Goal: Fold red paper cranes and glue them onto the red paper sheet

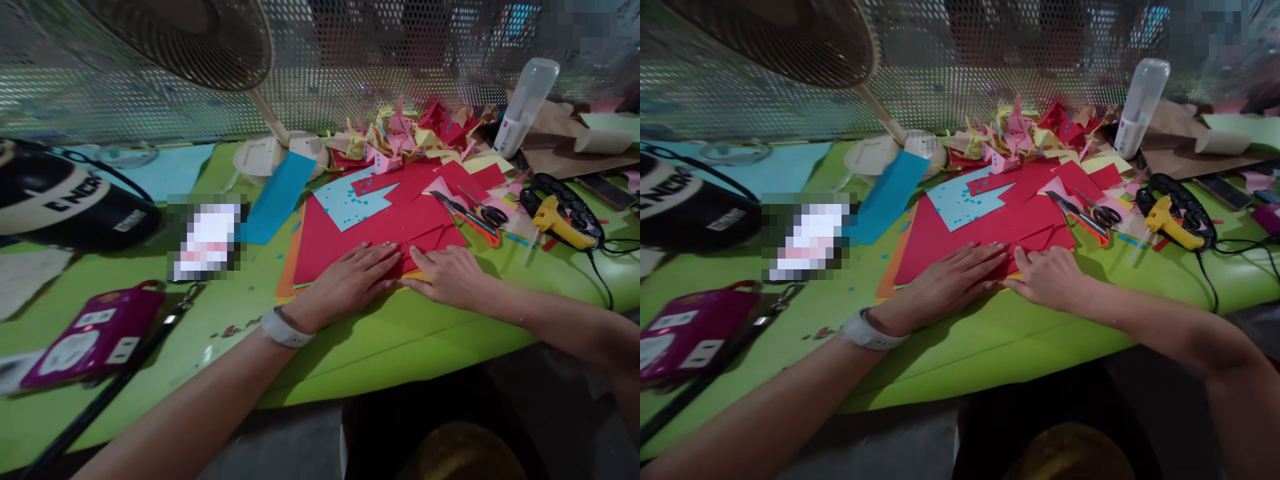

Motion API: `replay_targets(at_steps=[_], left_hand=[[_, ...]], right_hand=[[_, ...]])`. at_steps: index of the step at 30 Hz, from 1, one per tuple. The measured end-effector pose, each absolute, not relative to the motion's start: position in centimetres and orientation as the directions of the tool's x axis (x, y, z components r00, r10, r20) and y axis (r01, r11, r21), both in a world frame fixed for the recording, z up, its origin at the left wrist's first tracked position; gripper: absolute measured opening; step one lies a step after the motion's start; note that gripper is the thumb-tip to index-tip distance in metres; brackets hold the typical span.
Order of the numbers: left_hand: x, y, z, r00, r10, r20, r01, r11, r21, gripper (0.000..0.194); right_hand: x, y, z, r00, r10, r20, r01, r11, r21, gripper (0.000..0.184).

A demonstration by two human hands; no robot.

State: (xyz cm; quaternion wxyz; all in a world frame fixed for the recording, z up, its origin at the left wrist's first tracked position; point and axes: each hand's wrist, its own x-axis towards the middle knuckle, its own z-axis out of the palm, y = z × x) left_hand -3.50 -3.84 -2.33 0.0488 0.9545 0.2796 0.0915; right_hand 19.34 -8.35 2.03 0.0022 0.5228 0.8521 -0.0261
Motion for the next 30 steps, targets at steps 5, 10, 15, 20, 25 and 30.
replay_targets(at_steps=[5, 10, 15, 20, 25, 30], left_hand=[[-3.3, -3.88, -2.29, 0.824, 0.548, 0.142, 0.53, -0.835, 0.145, 0.059], [-3.34, -3.86, -2.31, 0.828, 0.544, 0.139, 0.527, -0.838, 0.139, 0.061], [-3.42, -3.78, -2.26, 0.833, 0.538, 0.128, 0.52, -0.841, 0.148, 0.059], [-3.42, -3.74, -2.2, 0.844, 0.525, 0.111, 0.51, -0.849, 0.141, 0.059], [-3.42, -3.74, -2.27, 0.841, 0.527, 0.125, 0.509, -0.848, 0.149, 0.057], [-3.42, -3.7, -2.29, 0.839, 0.531, 0.117, 0.515, -0.846, 0.143, 0.061]], right_hand=[[20.14, -7.75, 2.9, -0.403, 0.915, -0.032, 0.914, 0.404, 0.034, 0.051], [20.07, -7.99, 2.66, -0.485, 0.873, -0.047, 0.874, 0.486, 0.009, 0.051], [19.56, -8.15, 2.5, -0.49, 0.863, -0.126, 0.87, 0.494, -0.002, 0.055], [19.47, -8.07, 2.57, -0.478, 0.864, -0.156, 0.876, 0.483, -0.005, 0.055], [19.56, -8.01, 2.51, -0.479, 0.862, -0.163, 0.874, 0.486, 0.001, 0.056], [19.48, -8.03, 2.56, -0.467, 0.869, -0.166, 0.88, 0.474, 0.004, 0.055]])
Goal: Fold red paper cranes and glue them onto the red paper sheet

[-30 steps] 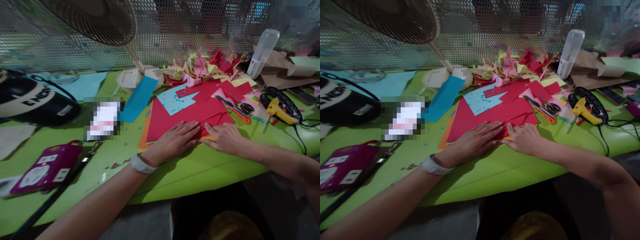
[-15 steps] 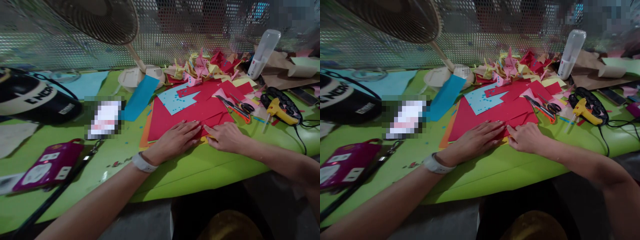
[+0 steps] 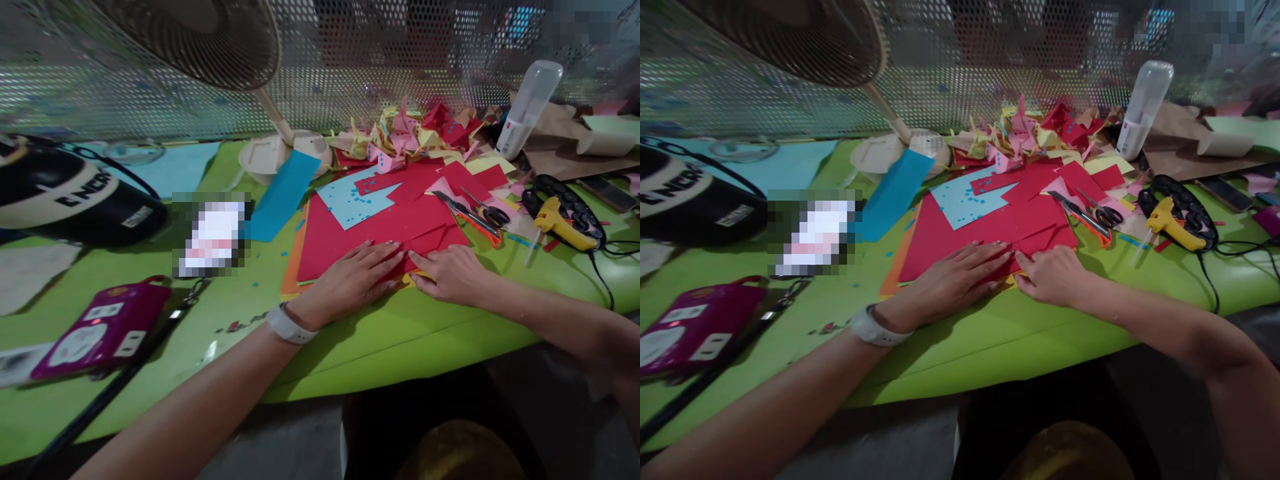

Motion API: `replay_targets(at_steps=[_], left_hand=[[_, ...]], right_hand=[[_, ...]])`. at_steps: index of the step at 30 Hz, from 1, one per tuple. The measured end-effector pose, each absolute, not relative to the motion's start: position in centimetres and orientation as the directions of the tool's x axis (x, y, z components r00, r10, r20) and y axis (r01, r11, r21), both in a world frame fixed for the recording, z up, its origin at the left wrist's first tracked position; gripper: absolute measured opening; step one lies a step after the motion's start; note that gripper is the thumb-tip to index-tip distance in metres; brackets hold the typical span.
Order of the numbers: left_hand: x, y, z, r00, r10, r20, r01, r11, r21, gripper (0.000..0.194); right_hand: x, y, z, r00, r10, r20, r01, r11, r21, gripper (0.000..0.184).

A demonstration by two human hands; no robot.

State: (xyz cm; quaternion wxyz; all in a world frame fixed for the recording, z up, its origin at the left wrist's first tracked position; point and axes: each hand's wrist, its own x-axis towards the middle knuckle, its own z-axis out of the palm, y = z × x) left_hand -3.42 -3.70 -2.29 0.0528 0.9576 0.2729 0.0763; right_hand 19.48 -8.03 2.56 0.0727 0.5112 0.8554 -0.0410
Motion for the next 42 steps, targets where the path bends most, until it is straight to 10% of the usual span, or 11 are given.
replay_targets(at_steps=[42], left_hand=[[-3.21, -3.92, -2.12, 0.83, 0.55, 0.096, 0.542, -0.834, 0.098, 0.062]], right_hand=[[19.09, -8.2, 2.24, -0.455, 0.869, -0.193, 0.88, 0.472, 0.053, 0.064]])
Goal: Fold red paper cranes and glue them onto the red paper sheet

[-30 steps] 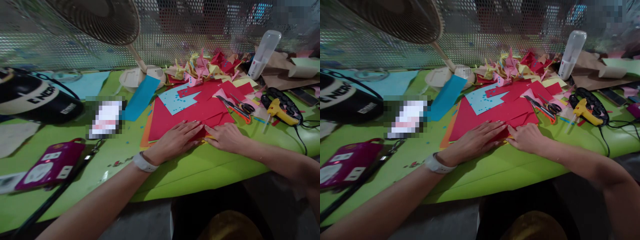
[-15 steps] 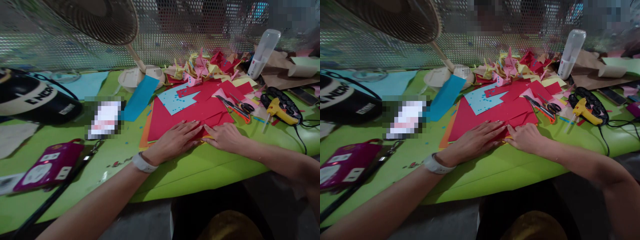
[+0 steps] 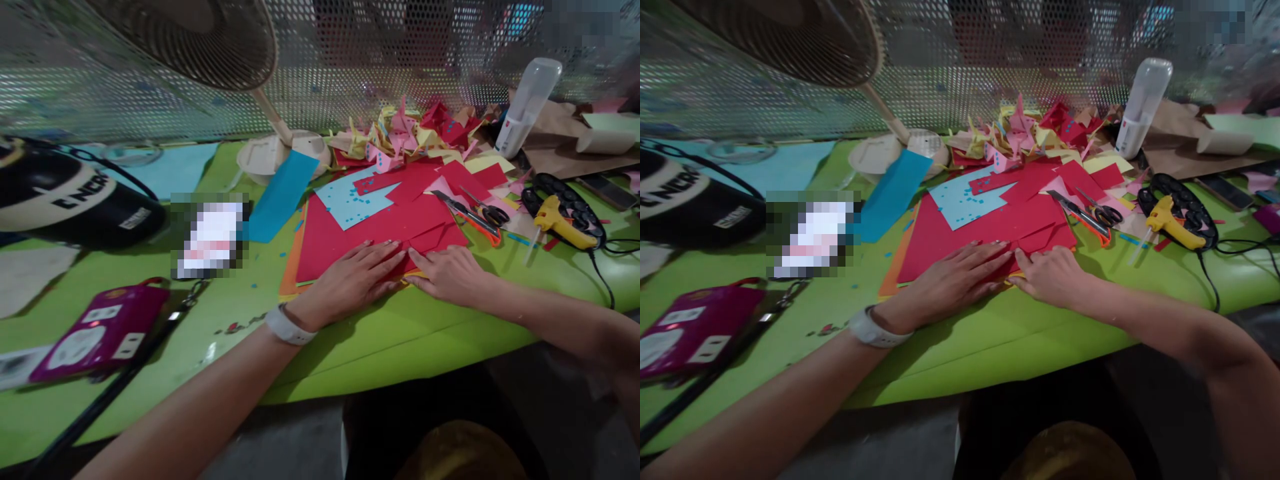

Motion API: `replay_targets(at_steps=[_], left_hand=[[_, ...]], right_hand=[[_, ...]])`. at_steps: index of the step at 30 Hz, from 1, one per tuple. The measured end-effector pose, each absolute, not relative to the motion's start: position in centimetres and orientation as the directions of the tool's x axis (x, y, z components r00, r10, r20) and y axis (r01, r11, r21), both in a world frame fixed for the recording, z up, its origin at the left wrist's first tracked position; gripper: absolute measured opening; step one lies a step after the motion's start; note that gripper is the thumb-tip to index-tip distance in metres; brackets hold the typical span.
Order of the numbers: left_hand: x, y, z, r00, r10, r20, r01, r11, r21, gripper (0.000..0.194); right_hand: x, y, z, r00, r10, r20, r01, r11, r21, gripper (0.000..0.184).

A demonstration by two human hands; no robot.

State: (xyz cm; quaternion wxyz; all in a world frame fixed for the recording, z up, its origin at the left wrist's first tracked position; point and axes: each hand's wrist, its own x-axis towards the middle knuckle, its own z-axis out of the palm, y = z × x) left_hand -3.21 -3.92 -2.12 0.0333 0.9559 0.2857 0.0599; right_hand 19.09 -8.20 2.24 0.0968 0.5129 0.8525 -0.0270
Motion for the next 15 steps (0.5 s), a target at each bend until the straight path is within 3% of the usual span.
replay_targets(at_steps=[15], left_hand=[[-3.19, -3.75, -2.01, 0.846, 0.522, 0.108, 0.516, -0.853, 0.08, 0.061]], right_hand=[[19.05, -8.06, 2.17, -0.465, 0.861, -0.208, 0.87, 0.487, 0.072, 0.066]])
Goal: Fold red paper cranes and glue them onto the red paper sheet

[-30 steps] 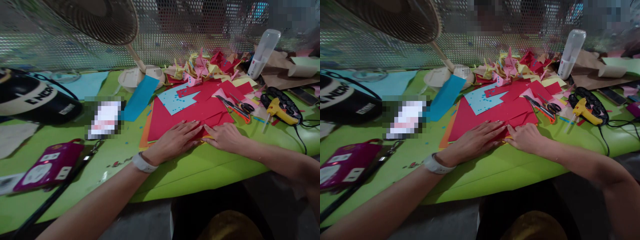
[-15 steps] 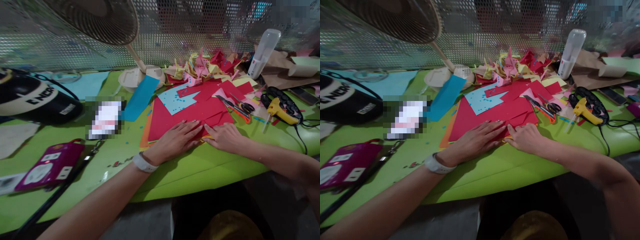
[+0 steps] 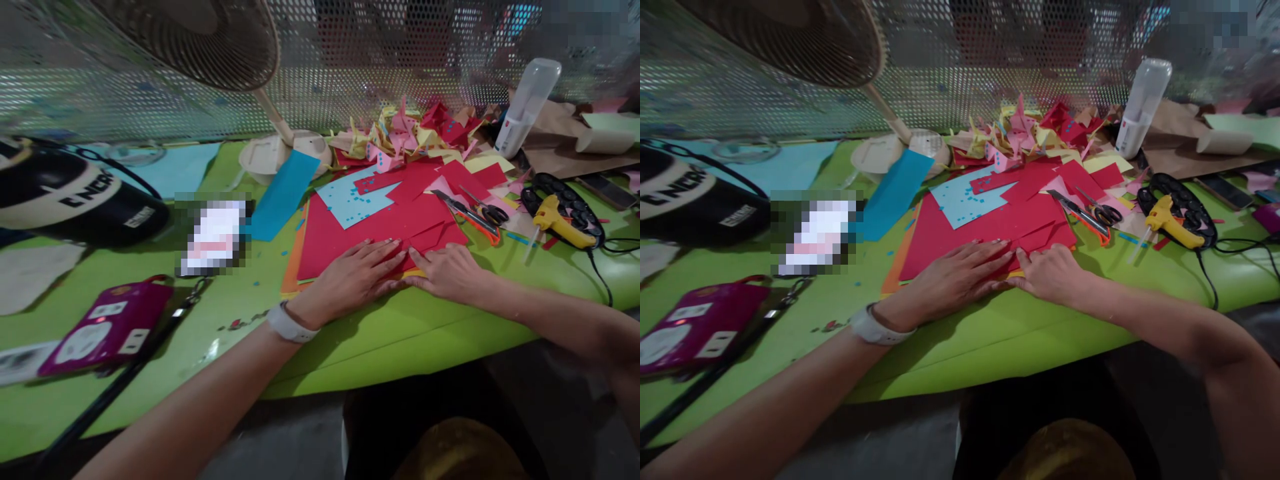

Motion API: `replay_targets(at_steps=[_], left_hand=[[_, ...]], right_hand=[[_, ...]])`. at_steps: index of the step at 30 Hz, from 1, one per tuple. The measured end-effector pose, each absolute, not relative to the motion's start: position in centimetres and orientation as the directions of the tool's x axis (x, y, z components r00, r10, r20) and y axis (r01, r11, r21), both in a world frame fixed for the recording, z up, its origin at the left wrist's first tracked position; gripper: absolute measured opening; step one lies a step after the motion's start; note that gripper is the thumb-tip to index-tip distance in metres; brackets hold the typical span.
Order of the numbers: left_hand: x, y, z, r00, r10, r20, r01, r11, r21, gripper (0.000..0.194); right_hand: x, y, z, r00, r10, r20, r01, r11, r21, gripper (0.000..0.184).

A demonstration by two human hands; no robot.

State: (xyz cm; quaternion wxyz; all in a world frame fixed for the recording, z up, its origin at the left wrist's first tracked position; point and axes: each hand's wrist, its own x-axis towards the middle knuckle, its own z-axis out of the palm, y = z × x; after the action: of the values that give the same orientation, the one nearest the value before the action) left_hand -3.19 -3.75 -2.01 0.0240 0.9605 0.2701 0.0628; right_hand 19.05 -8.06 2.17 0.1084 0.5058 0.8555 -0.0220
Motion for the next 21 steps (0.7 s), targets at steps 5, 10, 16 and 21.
replay_targets(at_steps=[5, 10, 16, 21], left_hand=[[-3.5, -3.8, -2.0, 0.848, 0.52, 0.103, 0.519, -0.854, 0.042, 0.062], [-3.8, -3.6, -2.0, 0.85, 0.523, 0.06, 0.523, -0.852, 0.014, 0.059], [-3.5, -3.2, -1.6, 0.881, 0.472, 0.037, 0.472, -0.882, -0.002, 0.056], [-3.1, -3.0, -1.4, 0.872, 0.489, 0.03, 0.49, -0.871, -0.032, 0.058]], right_hand=[[19.5, -7.8, 2.4, -0.478, 0.853, -0.21, 0.861, 0.502, 0.08, 0.068], [20.1, -7.1, 2.3, -0.477, 0.854, -0.207, 0.871, 0.491, 0.018, 0.06], [21.1, -4.5, 1.5, -0.312, 0.948, 0.069, 0.901, 0.318, -0.297, 0.034], [21.2, -2.7, 1.6, -0.304, 0.95, -0.077, 0.885, 0.251, -0.392, 0.032]])
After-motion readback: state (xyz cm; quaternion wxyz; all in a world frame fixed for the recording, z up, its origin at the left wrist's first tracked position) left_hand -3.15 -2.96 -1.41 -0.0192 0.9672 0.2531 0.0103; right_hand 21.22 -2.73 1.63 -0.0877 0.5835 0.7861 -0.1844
